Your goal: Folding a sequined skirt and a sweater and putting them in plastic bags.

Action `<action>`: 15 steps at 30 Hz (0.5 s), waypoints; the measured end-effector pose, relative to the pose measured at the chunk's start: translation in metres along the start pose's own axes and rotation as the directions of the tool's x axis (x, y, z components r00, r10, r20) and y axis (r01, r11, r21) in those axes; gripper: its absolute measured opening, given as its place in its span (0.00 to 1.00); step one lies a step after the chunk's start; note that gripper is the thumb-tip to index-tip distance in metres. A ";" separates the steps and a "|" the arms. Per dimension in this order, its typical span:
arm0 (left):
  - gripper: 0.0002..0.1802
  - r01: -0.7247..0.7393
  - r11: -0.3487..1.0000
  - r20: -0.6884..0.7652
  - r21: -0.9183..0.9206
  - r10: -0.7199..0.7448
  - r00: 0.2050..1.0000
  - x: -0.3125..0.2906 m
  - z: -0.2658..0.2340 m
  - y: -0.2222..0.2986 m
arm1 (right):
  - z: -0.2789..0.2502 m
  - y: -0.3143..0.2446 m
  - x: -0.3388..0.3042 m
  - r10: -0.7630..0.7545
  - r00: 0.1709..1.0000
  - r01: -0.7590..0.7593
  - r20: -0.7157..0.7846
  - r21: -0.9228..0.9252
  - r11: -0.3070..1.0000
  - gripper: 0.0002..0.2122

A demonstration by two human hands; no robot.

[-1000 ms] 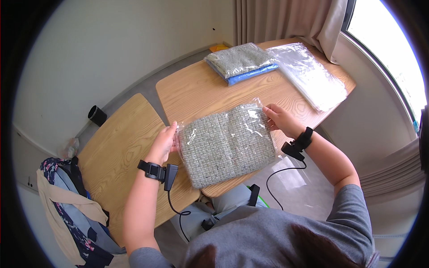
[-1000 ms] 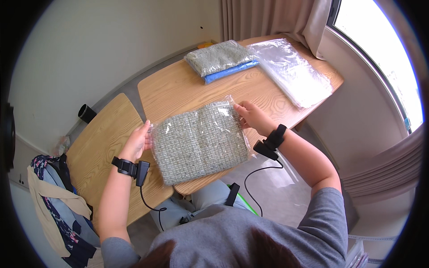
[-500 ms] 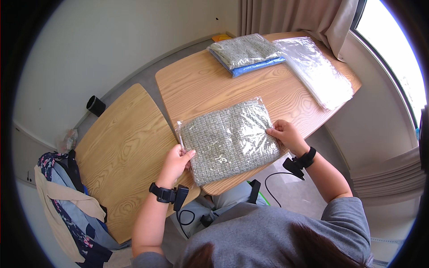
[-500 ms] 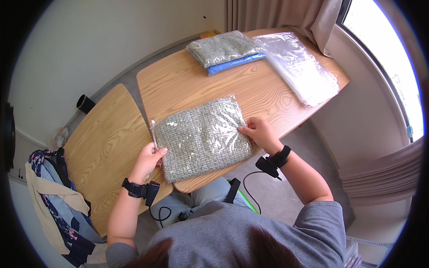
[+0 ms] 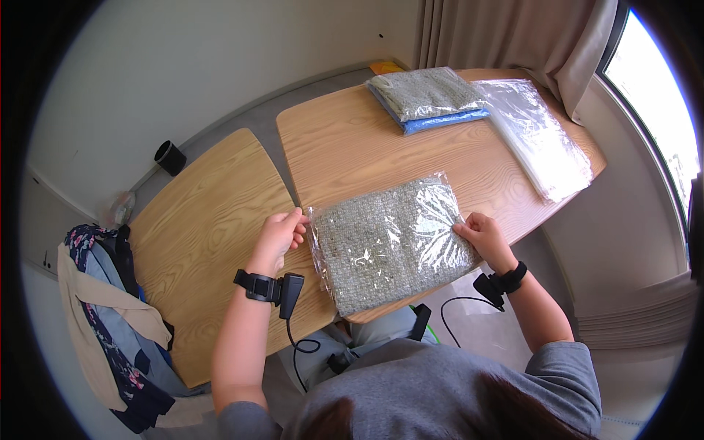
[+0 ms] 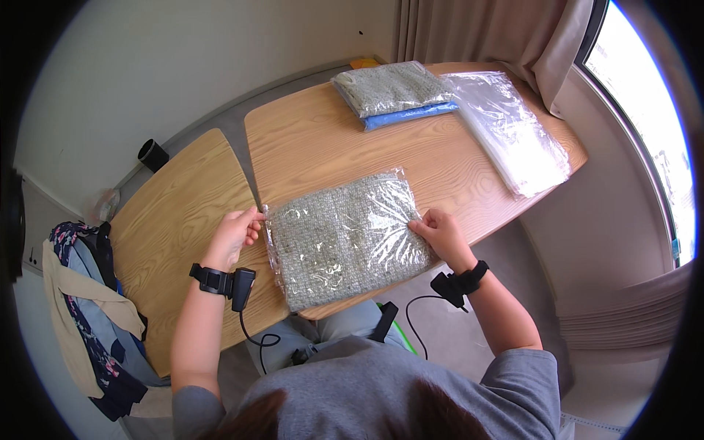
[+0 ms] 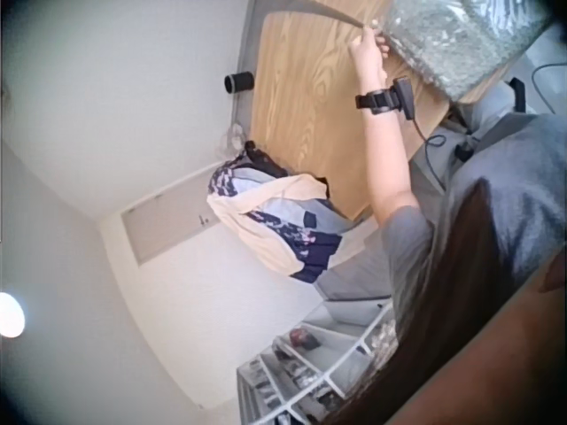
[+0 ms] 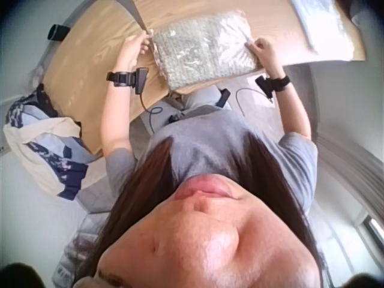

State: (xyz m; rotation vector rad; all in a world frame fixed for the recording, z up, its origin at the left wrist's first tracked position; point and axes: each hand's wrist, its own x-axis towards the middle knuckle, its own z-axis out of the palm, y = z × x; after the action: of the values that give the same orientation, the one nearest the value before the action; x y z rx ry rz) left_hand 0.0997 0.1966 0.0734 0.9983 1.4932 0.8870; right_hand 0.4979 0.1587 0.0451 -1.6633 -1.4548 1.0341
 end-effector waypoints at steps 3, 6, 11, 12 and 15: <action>0.18 0.091 0.992 0.021 -0.088 -0.090 0.996 0.006 0.012 0.002 | 0.002 0.003 0.000 -0.013 1.000 0.013 0.012 0.040 0.999 0.15; 0.16 0.159 0.940 0.058 -0.303 -0.149 0.987 0.012 0.015 0.001 | 0.001 0.005 0.001 -0.034 0.999 0.034 0.011 0.043 0.998 0.14; 0.14 0.224 0.858 0.140 -0.463 -0.179 0.974 0.029 0.007 -0.027 | 0.001 -0.006 -0.002 0.045 0.998 -0.047 0.052 0.045 0.998 0.13; 0.12 0.191 0.846 0.094 -0.498 -0.166 0.982 0.030 0.010 -0.028 | 0.000 -0.005 -0.003 0.035 0.998 -0.037 0.046 0.037 0.999 0.13; 0.10 0.124 0.821 -0.005 -0.557 -0.153 0.988 0.029 0.004 -0.030 | -0.001 -0.003 -0.003 0.005 0.999 -0.009 0.051 0.075 0.997 0.13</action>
State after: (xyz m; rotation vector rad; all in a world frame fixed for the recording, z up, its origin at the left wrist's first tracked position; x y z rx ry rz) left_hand 0.0980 0.2128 0.0350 0.4302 1.2156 1.1580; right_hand 0.4967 0.1559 0.0488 -1.6009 -1.4259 1.1287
